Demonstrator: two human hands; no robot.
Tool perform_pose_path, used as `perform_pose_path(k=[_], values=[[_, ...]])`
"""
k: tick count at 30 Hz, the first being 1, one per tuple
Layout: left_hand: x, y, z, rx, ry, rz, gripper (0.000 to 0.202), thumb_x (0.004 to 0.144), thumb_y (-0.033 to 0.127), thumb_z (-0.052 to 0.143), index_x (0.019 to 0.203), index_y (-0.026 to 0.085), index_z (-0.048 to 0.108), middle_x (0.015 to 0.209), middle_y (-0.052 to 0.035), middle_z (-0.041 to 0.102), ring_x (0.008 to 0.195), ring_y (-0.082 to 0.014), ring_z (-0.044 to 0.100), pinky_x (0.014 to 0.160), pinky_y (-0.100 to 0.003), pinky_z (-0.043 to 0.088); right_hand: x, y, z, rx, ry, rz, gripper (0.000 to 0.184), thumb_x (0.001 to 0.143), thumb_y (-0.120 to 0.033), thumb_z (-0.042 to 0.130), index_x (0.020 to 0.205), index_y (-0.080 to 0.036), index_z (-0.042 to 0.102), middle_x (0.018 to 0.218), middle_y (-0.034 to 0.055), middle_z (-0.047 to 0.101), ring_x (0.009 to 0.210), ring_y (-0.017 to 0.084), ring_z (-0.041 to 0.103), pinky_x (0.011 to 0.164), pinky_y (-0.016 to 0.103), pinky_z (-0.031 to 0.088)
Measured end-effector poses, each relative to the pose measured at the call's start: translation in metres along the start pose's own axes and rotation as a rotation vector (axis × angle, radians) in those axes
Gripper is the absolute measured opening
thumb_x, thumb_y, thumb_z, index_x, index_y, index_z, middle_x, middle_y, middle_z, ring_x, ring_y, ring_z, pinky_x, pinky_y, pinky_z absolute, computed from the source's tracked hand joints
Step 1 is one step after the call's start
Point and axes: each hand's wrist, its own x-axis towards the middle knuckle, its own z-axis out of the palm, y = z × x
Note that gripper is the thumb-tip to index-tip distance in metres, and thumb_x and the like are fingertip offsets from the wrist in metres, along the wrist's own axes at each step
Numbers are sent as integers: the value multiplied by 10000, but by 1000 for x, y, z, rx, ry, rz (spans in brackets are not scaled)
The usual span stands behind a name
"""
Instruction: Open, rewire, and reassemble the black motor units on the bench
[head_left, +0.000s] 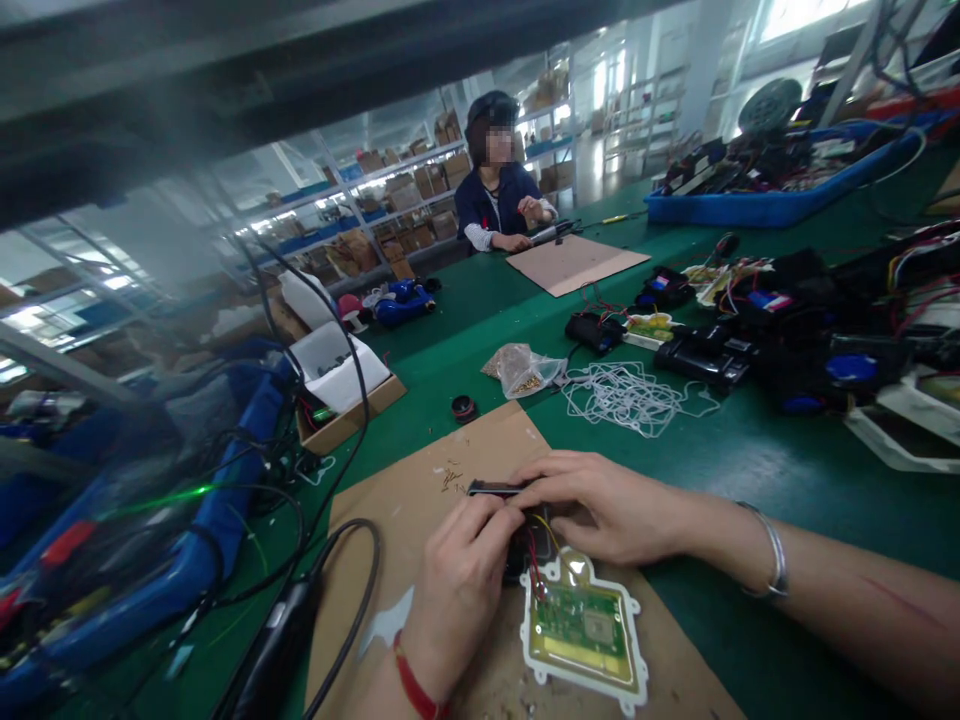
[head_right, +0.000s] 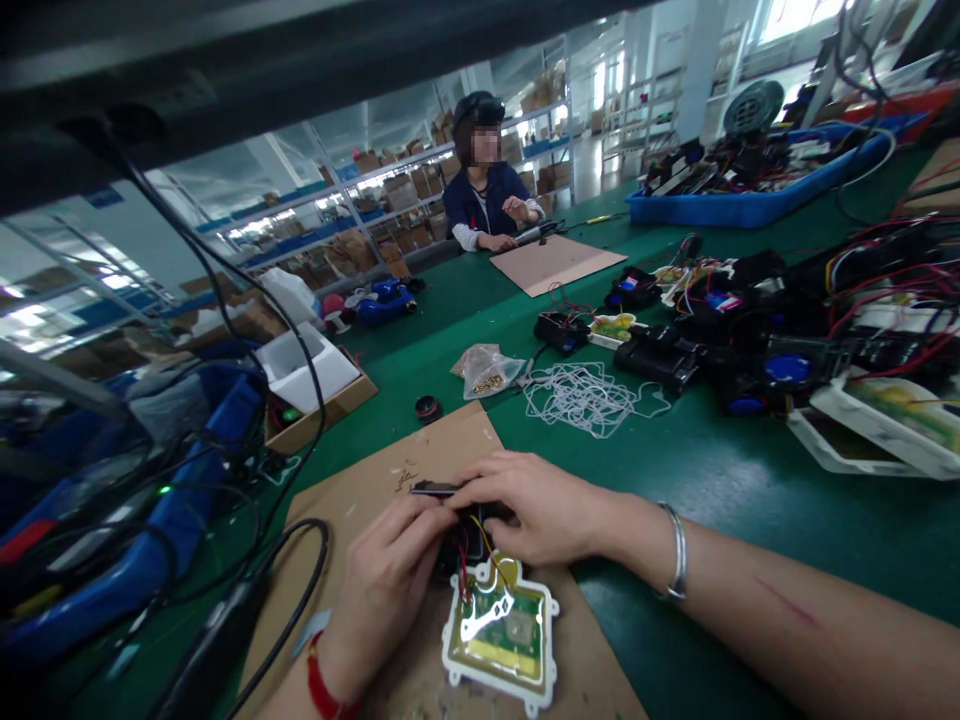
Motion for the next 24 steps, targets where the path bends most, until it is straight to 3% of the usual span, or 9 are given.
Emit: perform_pose_path(k=[5,9,16,24], values=[[-3,-5,-12,-43,-59,89,248,890,54,441,1022,196,596,994,-52,648,888,-167,610,771,-282,523,0,2,-5,44,-7,10,353,759,-62,603,1072,-217,649,1080,44,664,1058,183,593,947,347,447],[-6,-7,-17,-42,-140,143,284,881,94,472,1129,183,576,1058,-78,643,932,-188,609,809,-327,537,0,5,0,59,20,2,350,705,-51,631,1013,-217,650,1104,49,654,1078,193,585,961,358,438],[-6,-5,1,-3,19,61,144,933,153,468,868,171,596,791,-31,608,700,-153,563,603,-260,477,1,4,3,82,31,11,385,715,-48,613,1052,-232,618,1135,38,645,1110,192,567,978,367,429],[-3,2,7,-17,60,-29,106,910,139,498,873,157,595,868,-42,617,790,-163,583,697,-280,509,0,3,12,69,79,142,446,708,-87,628,1128,-215,550,1133,51,627,1056,200,588,938,345,476]])
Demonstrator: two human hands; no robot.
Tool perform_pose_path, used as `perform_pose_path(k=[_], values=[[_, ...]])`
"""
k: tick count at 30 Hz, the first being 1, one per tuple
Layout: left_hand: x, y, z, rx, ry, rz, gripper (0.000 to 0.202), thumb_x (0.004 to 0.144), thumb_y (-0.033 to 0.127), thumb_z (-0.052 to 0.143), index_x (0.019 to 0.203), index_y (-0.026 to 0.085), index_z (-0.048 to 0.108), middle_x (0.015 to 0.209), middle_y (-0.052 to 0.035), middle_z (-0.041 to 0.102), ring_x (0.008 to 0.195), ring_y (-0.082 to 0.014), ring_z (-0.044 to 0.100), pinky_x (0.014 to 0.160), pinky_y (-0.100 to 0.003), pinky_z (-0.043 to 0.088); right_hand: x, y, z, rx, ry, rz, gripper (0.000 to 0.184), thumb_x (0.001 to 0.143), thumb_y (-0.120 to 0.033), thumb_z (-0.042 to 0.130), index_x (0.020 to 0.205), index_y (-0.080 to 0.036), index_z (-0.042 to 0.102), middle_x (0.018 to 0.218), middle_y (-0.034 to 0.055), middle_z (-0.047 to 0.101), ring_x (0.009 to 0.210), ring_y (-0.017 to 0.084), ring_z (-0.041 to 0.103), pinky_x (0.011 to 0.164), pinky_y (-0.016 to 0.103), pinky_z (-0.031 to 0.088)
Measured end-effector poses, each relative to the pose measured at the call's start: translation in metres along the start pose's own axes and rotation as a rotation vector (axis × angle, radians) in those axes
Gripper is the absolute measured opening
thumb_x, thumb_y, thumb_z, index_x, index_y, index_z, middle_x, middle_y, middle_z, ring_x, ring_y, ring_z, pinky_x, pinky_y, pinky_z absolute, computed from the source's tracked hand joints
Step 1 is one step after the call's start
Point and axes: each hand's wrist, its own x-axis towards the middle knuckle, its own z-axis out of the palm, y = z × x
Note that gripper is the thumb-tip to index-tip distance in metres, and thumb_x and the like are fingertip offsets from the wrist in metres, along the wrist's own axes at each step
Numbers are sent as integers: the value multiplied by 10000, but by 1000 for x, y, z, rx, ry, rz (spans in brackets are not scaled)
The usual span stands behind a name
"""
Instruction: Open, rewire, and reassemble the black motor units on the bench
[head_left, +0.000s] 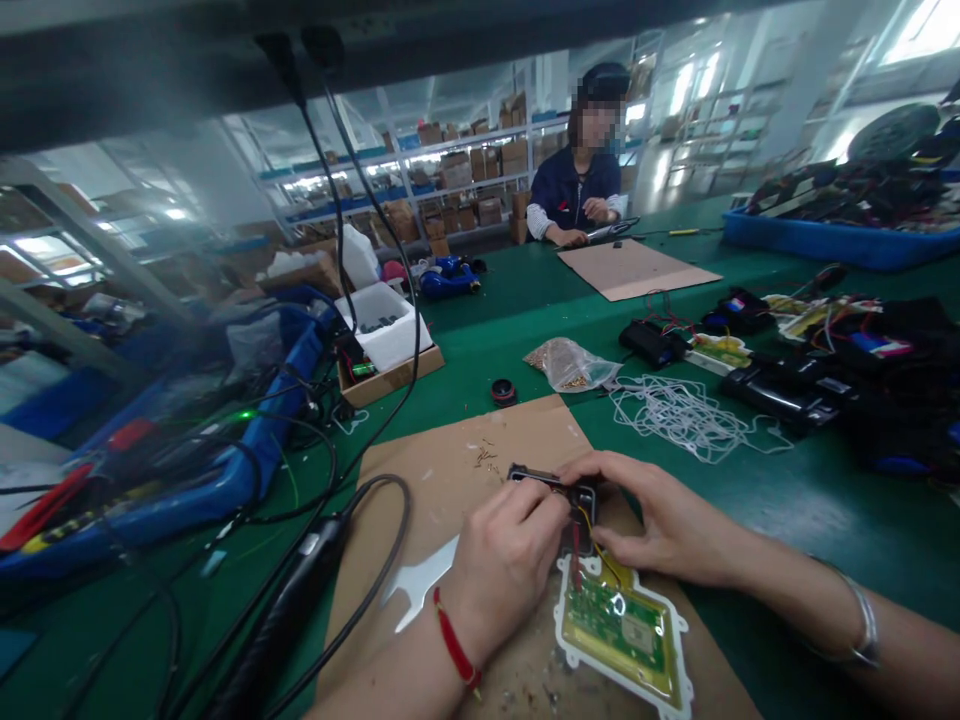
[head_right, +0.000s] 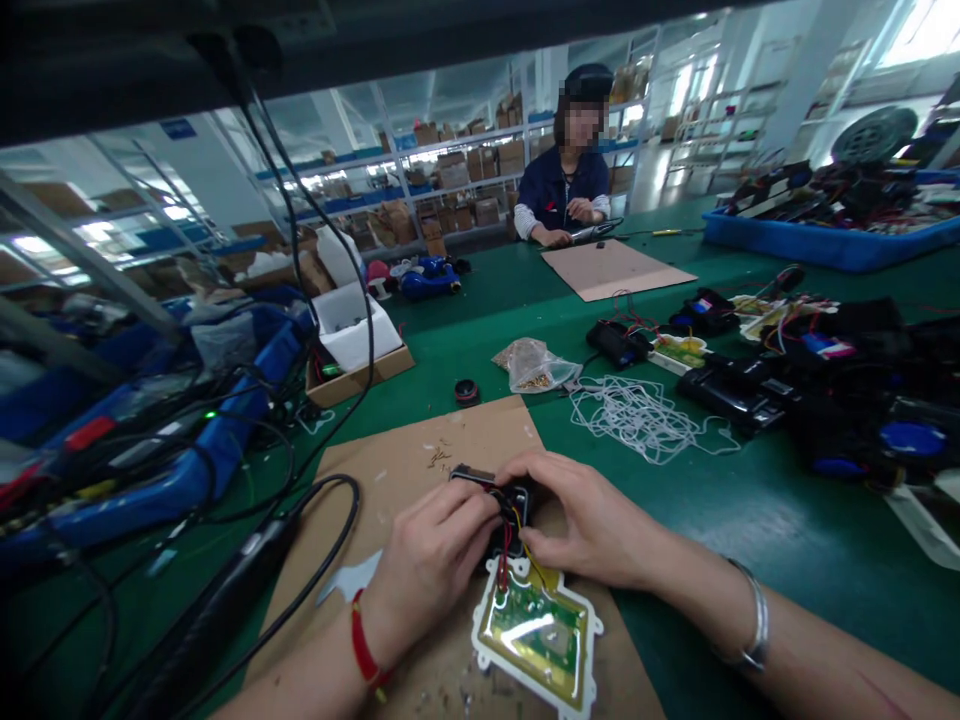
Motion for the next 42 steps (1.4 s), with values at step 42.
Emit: perform_pose_path(k=[42], values=[[-31,59,3,42,-61,272,133,913,201,464,865,158,581,873,-47,649,811,-189,585,698,-320,487,2,0,18,-3,82,-47,132,782,-92,631,841,-208,648,1082,53,655,1047,202,577,927,397,426]])
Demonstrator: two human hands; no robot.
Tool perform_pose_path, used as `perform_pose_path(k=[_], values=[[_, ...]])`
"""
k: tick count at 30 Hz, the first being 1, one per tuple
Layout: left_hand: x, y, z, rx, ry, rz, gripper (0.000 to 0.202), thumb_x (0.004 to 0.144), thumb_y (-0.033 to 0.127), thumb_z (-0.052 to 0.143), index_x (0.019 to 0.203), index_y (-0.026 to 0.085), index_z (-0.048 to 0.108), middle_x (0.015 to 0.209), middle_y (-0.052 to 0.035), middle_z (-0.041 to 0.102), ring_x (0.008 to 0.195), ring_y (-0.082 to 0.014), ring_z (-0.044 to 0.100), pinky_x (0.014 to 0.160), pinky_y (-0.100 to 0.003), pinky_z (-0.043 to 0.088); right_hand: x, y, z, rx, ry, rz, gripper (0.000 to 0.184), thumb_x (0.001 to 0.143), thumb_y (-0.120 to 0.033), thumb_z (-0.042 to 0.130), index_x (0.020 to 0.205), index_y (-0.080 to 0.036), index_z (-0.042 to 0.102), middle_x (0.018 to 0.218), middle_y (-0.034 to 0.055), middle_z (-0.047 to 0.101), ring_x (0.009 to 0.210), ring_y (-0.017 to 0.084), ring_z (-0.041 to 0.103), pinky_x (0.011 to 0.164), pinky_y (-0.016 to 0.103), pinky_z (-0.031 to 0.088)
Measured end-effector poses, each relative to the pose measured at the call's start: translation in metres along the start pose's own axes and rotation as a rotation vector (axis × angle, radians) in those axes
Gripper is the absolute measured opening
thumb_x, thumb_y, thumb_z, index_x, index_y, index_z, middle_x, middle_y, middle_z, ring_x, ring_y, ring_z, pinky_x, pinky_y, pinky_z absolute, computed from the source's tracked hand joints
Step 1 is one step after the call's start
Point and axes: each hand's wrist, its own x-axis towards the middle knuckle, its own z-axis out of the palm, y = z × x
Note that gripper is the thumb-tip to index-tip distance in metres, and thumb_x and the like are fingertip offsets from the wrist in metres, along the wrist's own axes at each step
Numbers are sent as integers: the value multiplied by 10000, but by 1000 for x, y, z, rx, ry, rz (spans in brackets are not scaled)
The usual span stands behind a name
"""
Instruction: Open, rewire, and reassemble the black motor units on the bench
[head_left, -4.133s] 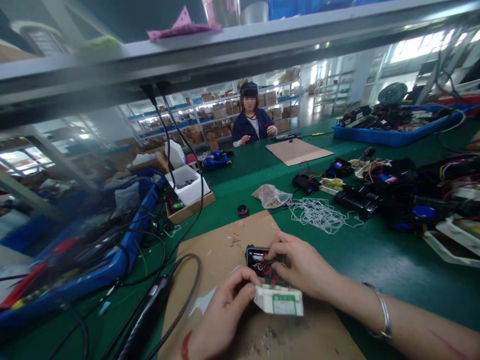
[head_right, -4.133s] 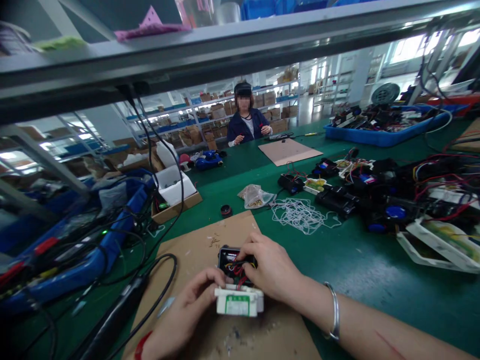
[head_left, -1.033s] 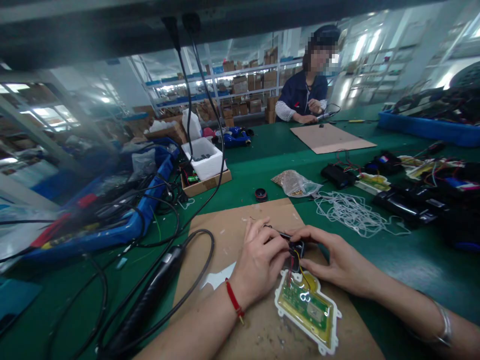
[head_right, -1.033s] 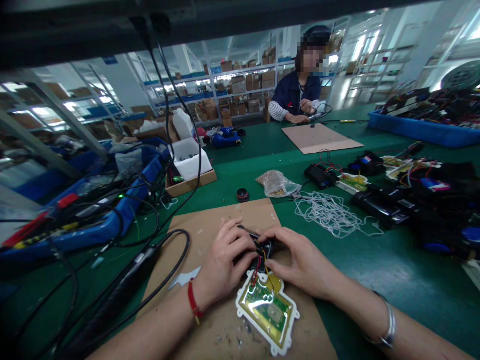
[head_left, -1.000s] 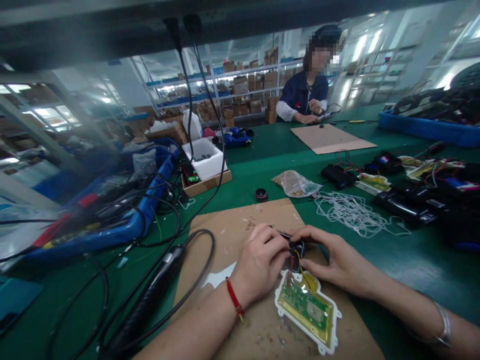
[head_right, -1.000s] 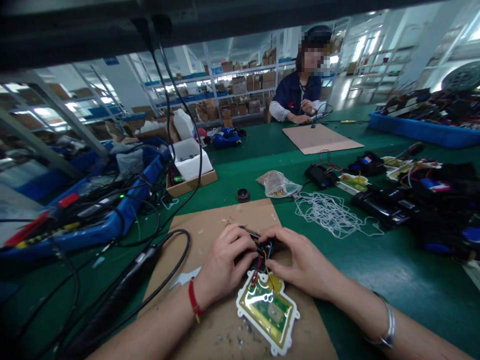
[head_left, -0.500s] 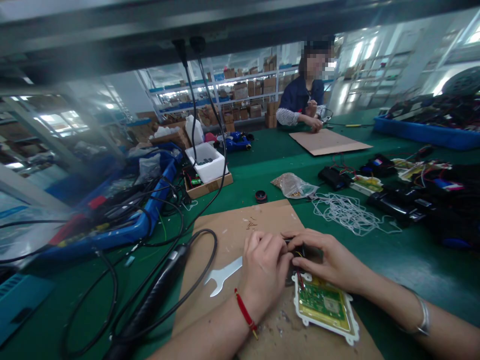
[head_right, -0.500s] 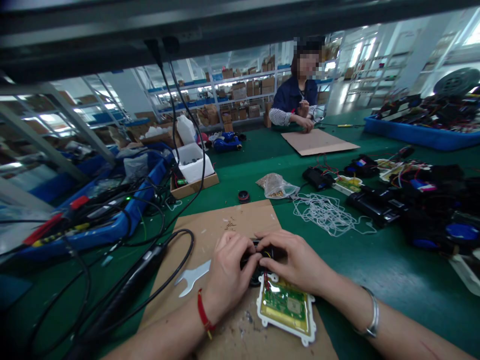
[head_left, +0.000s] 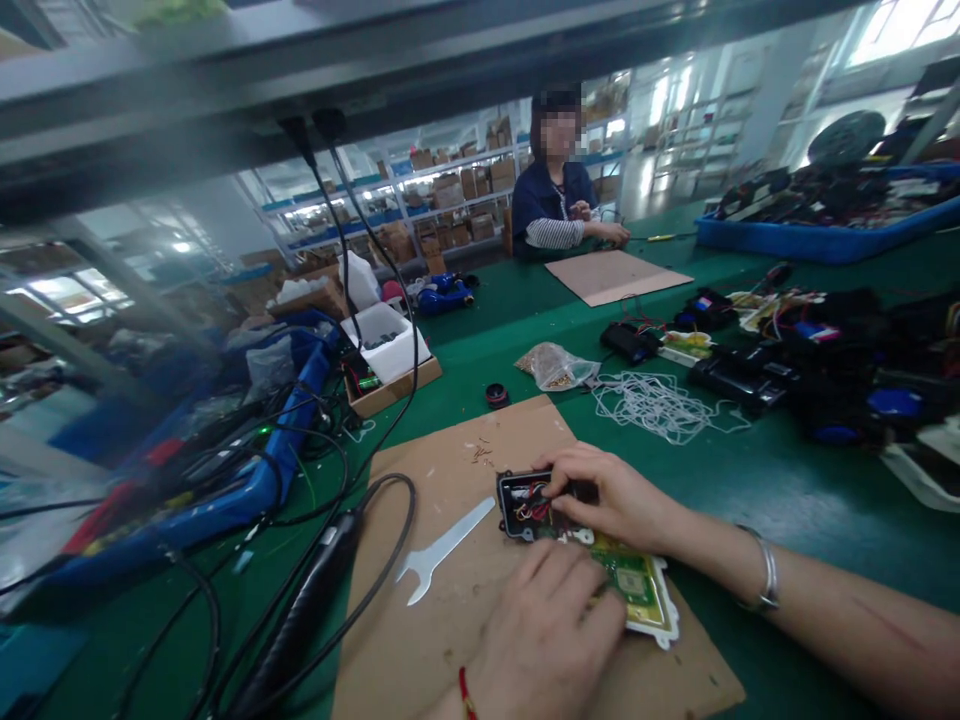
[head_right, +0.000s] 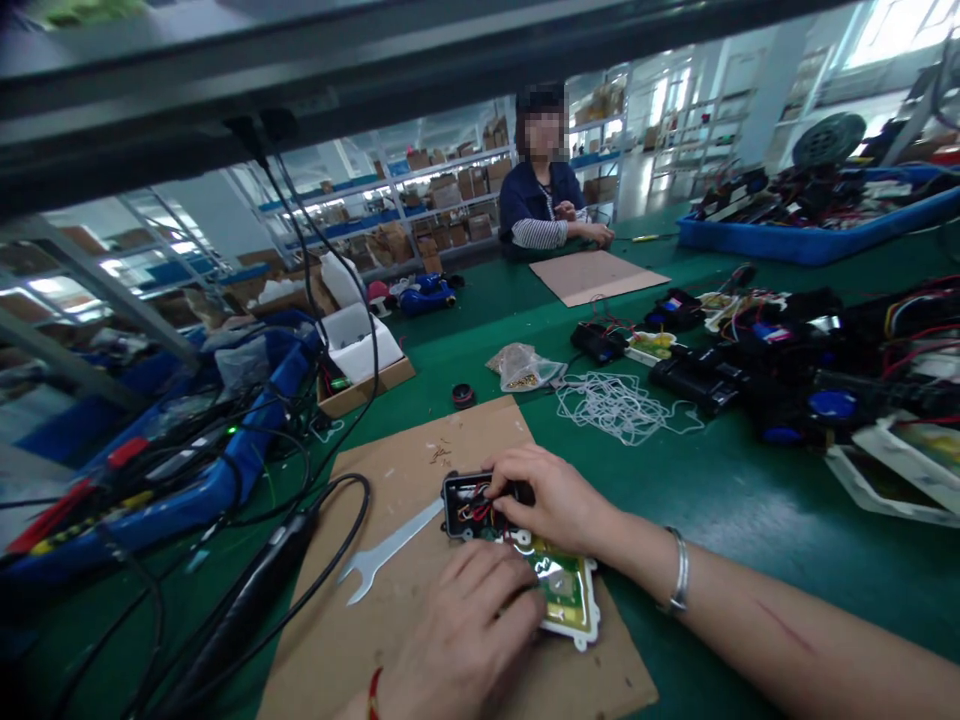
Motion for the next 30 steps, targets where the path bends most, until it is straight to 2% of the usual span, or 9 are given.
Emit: perform_pose_path(k=[4,6,9,13,17,21,24,26,30], values=[[3,-5,-9,-201,-25,-49,155,927,174,435,823,164,550,835,-39,643,815,-178,577,779,-338,458,2,-2,0,27,2,-11,158,754,-48,631,813,-195,626,1051,45,651,1030,201,565,922,386,416],[3,-14,-26,-428,-90,-205,118,924,215,452,878,173,553,862,-47,627,836,-182,564,794,-331,442,4,-3,0,52,-6,-23,195,718,-8,634,794,-187,611,1022,39,649,1017,198,562,919,375,413],[2,-35,-49,-768,-234,-544,147,939,295,452,885,192,543,886,-30,578,830,-163,528,761,-276,420,8,-1,0,96,-21,-18,243,670,34,642,776,-181,605,998,29,634,1009,191,559,933,368,403],[-1,-60,-53,-984,-166,-764,211,943,396,437,896,201,505,831,-1,500,785,-146,458,701,-232,383,9,7,4,149,-42,3,212,725,-42,675,871,-194,649,1074,46,588,1078,191,537,965,367,394],[-6,-63,-44,-908,-98,-850,234,935,421,448,857,206,497,794,8,485,770,-145,451,678,-215,373,4,12,8,135,-91,-26,203,803,-62,615,933,-203,682,1225,71,542,1227,206,451,1033,389,339],[-9,-60,-39,-738,-10,-940,268,917,455,464,835,205,512,761,10,498,714,-145,452,637,-212,376,3,10,0,67,-151,-99,239,871,-86,536,1002,-207,696,1267,69,563,1211,204,467,1055,404,318],[-7,-64,-34,-728,127,-1025,286,885,484,503,822,206,495,723,26,473,664,-136,439,591,-204,376,4,10,-9,79,-232,-150,250,865,-44,502,912,-179,708,1307,74,556,1189,202,490,1037,385,350],[-5,-69,-28,-726,196,-1074,298,870,496,521,815,205,485,685,40,449,614,-123,417,553,-197,367,5,11,-12,83,-256,-166,210,843,-59,553,911,-180,712,1352,76,527,1213,211,477,1045,386,344],[-7,-76,-16,-665,256,-1102,324,867,526,506,843,204,489,696,36,479,600,-122,439,546,-201,379,4,15,-11,75,-218,-192,215,818,-245,690,1028,-202,706,1372,73,516,1231,220,464,1061,385,315]])
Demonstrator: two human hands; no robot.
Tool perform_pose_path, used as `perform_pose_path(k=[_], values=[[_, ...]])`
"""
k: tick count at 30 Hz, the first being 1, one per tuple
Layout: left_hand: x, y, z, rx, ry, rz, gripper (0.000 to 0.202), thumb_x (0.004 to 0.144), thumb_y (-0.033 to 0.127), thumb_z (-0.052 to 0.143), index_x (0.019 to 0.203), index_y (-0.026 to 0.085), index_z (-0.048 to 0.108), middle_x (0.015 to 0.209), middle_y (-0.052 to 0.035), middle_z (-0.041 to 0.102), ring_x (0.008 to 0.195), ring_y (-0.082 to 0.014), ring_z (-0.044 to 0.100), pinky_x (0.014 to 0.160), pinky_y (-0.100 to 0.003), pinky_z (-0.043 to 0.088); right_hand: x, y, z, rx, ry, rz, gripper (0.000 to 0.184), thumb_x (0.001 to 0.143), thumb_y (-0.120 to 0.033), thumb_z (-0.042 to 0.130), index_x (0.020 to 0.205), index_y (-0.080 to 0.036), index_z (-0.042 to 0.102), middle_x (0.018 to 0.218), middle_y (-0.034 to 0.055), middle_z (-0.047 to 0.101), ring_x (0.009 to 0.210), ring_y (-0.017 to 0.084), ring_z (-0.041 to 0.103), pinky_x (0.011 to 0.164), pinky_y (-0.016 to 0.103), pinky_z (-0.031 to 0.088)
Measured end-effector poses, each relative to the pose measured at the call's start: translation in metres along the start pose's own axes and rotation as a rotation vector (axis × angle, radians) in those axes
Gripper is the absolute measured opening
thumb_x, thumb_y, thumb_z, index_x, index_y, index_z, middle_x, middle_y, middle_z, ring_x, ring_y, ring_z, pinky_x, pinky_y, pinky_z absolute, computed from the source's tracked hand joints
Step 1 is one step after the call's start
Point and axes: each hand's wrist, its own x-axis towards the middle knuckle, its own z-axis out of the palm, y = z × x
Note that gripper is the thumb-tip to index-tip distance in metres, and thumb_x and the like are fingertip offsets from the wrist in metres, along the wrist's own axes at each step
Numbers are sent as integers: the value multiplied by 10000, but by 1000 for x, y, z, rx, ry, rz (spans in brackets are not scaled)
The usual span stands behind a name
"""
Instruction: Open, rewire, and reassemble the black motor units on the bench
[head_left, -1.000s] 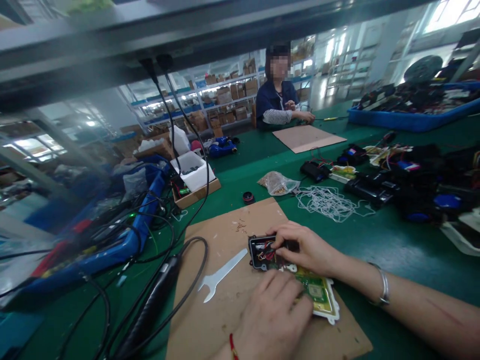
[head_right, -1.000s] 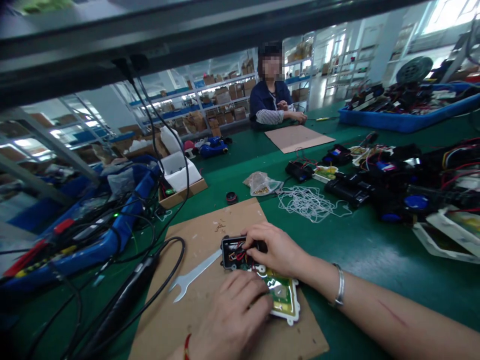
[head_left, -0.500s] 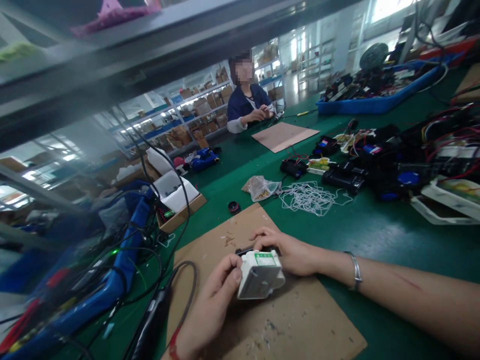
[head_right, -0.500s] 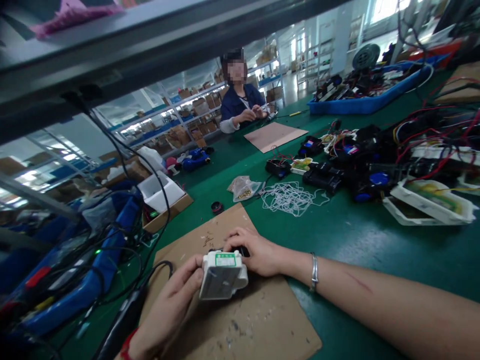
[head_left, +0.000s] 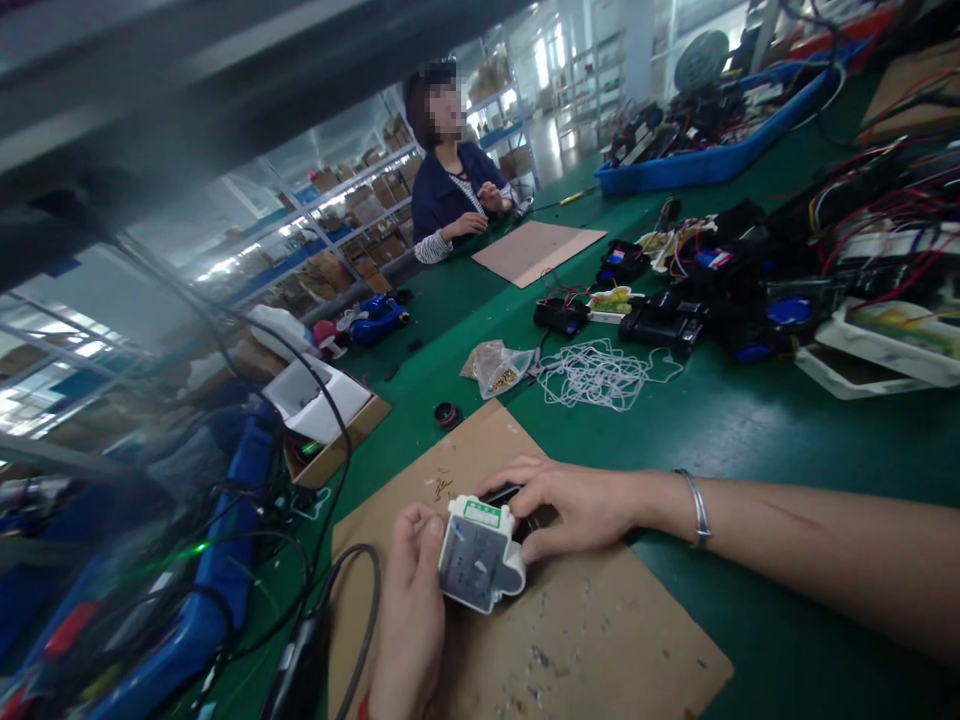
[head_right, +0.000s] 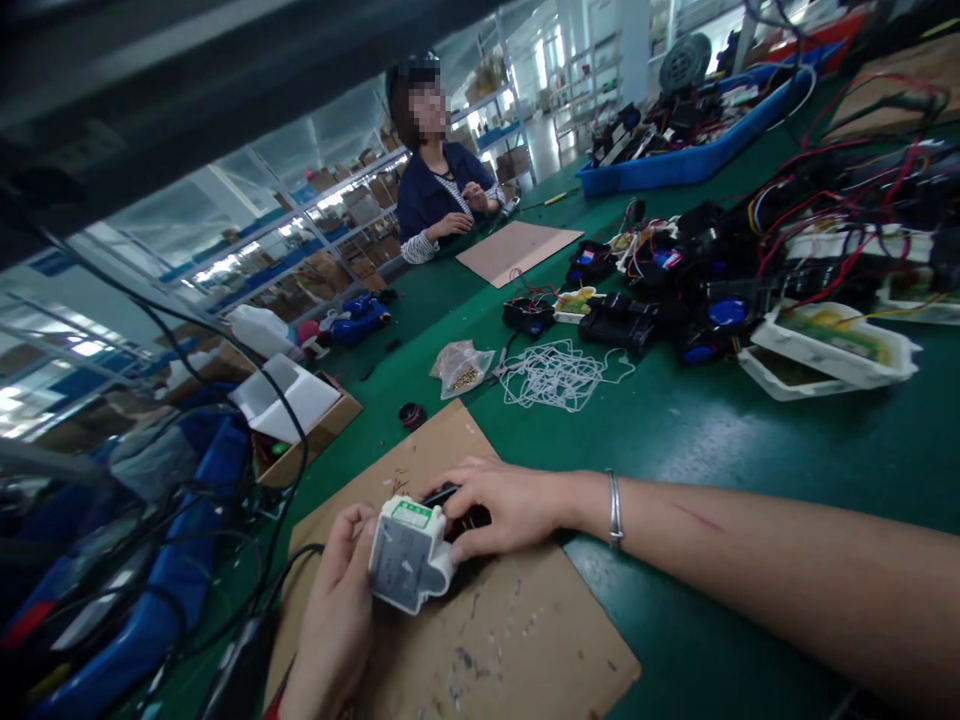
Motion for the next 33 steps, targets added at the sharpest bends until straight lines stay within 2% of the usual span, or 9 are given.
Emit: perform_pose_path(k=[6,10,12,15,18,24,27,30,33], values=[[3,-11,0,80,114,119,332,885,535,475,817,210,466,717,32,493,619,-127,473,565,-207,399,-1,-4,-2,-3,-46,35,151,849,-254,663,974,-203,730,1381,70,512,1234,218,465,1050,374,325],[-5,-7,-7,187,107,208,274,895,475,491,840,208,516,733,14,529,645,-146,509,601,-235,418,-1,-5,3,-55,37,15,131,853,-163,625,925,-201,727,1344,68,549,1196,205,505,1026,370,344],[-14,-7,-10,332,97,369,227,914,415,469,941,208,558,868,-30,584,797,-186,572,710,-277,454,0,-5,8,-70,94,15,156,833,-119,616,917,-199,720,1303,62,584,1153,200,538,1002,367,364],[-28,-11,-12,608,81,690,359,878,455,504,1127,198,536,1150,-117,554,1057,-268,561,813,-359,479,0,-6,13,-64,149,34,183,820,-105,615,941,-208,706,1271,53,611,1142,199,550,986,366,377],[-35,-17,-10,798,92,827,500,791,422,646,1198,179,487,1201,-162,539,1059,-298,578,776,-377,511,1,-6,15,-46,167,61,210,819,-108,616,980,-218,693,1266,53,615,1152,201,549,986,369,375],[-35,-20,-7,765,169,671,488,834,343,601,1258,162,440,1127,-149,605,987,-282,627,817,-417,521,0,-10,17,-58,211,82,222,799,-69,609,962,-209,665,1180,51,652,1110,199,563,962,362,376],[-34,-21,-8,755,150,715,462,816,316,626,1224,168,468,1144,-151,596,1023,-286,613,835,-420,519,-1,-10,15,-88,206,80,179,802,-81,614,935,-193,655,1123,65,662,1067,203,573,937,357,393],[-33,-22,-10,702,104,600,493,803,336,644,1223,157,458,1108,-148,608,963,-273,639,798,-414,545,-3,-9,9,-67,168,42,84,814,-136,628,874,-193,646,1094,65,663,1066,200,576,929,348,405],[-32,-22,-12,675,62,546,527,782,350,665,1223,153,455,1084,-145,617,899,-262,662,753,-399,567,-5,-9,7,-63,153,25,175,728,-101,658,866,-206,635,1123,59,652,1082,209,578,935,359,409]])
